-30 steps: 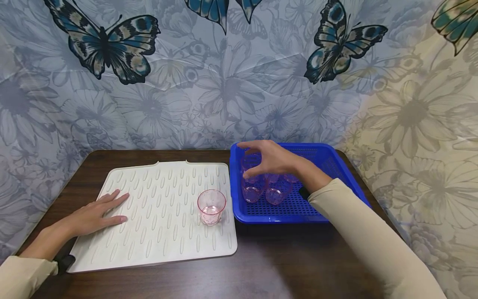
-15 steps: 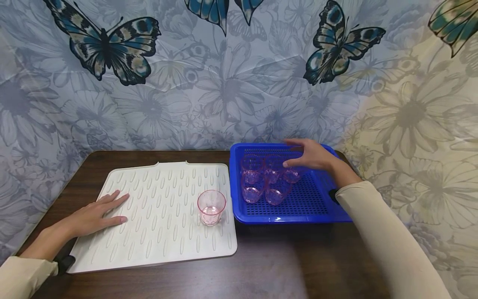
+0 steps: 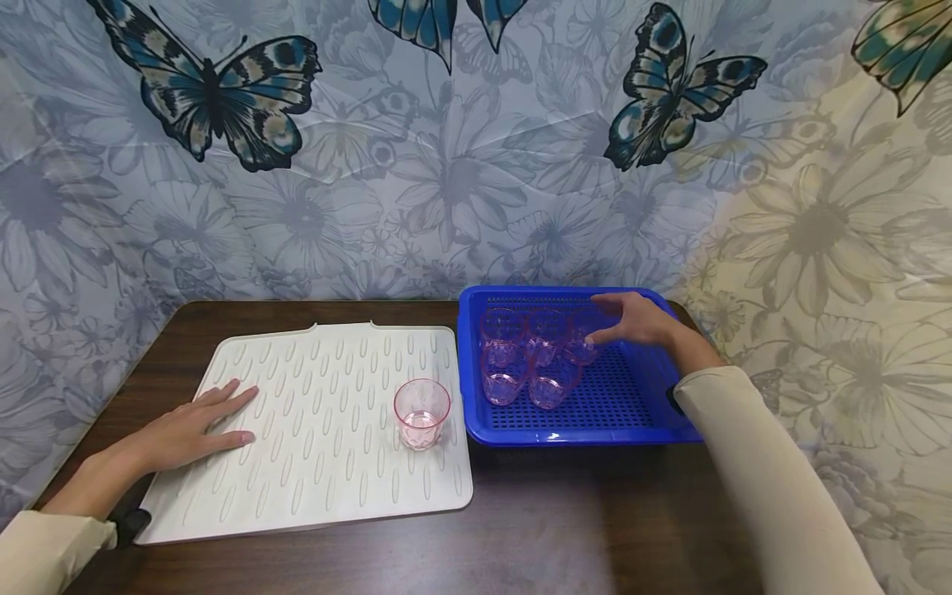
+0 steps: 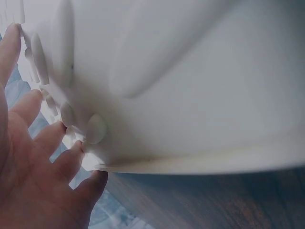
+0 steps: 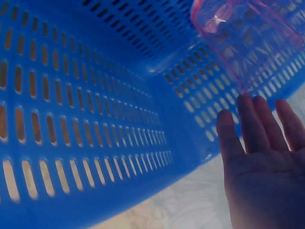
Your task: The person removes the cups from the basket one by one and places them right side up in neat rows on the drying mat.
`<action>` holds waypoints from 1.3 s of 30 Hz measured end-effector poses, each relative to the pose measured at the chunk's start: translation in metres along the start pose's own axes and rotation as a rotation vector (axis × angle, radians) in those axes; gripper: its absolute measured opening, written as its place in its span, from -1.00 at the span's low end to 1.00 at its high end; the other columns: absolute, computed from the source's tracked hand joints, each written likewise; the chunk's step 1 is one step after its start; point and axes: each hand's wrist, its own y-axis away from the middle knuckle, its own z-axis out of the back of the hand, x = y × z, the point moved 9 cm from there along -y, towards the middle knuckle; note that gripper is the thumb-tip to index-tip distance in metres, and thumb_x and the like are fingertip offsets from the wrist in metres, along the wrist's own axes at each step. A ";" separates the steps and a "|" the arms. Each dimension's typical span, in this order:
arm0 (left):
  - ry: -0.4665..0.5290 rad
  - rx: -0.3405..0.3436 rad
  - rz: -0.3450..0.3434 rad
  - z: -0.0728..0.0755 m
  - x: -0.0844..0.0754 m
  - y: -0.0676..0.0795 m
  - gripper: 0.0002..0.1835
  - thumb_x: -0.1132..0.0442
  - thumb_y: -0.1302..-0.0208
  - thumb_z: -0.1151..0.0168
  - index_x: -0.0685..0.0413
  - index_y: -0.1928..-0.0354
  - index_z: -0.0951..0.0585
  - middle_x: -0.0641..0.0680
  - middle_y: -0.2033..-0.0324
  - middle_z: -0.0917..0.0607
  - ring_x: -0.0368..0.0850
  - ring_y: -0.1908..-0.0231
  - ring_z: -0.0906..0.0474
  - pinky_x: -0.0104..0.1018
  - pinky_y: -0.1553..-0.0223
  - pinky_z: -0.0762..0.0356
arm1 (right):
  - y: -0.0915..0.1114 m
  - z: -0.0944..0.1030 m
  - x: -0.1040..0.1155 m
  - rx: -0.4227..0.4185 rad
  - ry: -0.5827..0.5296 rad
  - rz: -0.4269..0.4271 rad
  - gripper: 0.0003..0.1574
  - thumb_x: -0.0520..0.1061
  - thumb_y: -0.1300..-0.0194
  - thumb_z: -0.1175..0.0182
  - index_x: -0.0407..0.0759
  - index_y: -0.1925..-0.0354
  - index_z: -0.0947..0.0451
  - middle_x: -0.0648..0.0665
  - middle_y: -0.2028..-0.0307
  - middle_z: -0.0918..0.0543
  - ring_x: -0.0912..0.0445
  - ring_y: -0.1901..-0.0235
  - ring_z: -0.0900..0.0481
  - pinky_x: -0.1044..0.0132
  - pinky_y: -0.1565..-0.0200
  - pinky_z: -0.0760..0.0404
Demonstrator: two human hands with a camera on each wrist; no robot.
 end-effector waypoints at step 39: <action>-0.003 -0.003 -0.002 -0.001 0.001 0.000 -0.11 -0.29 -0.32 -0.17 0.10 -0.51 -0.24 0.46 -0.46 -0.11 0.57 -0.39 -0.01 0.56 -0.21 0.01 | 0.005 0.040 0.025 -0.299 0.104 -0.055 0.08 0.18 -0.23 -0.40 -0.47 -0.40 -0.23 -0.52 -0.19 -0.50 -0.39 -0.14 -0.51 -0.24 -0.09 -0.52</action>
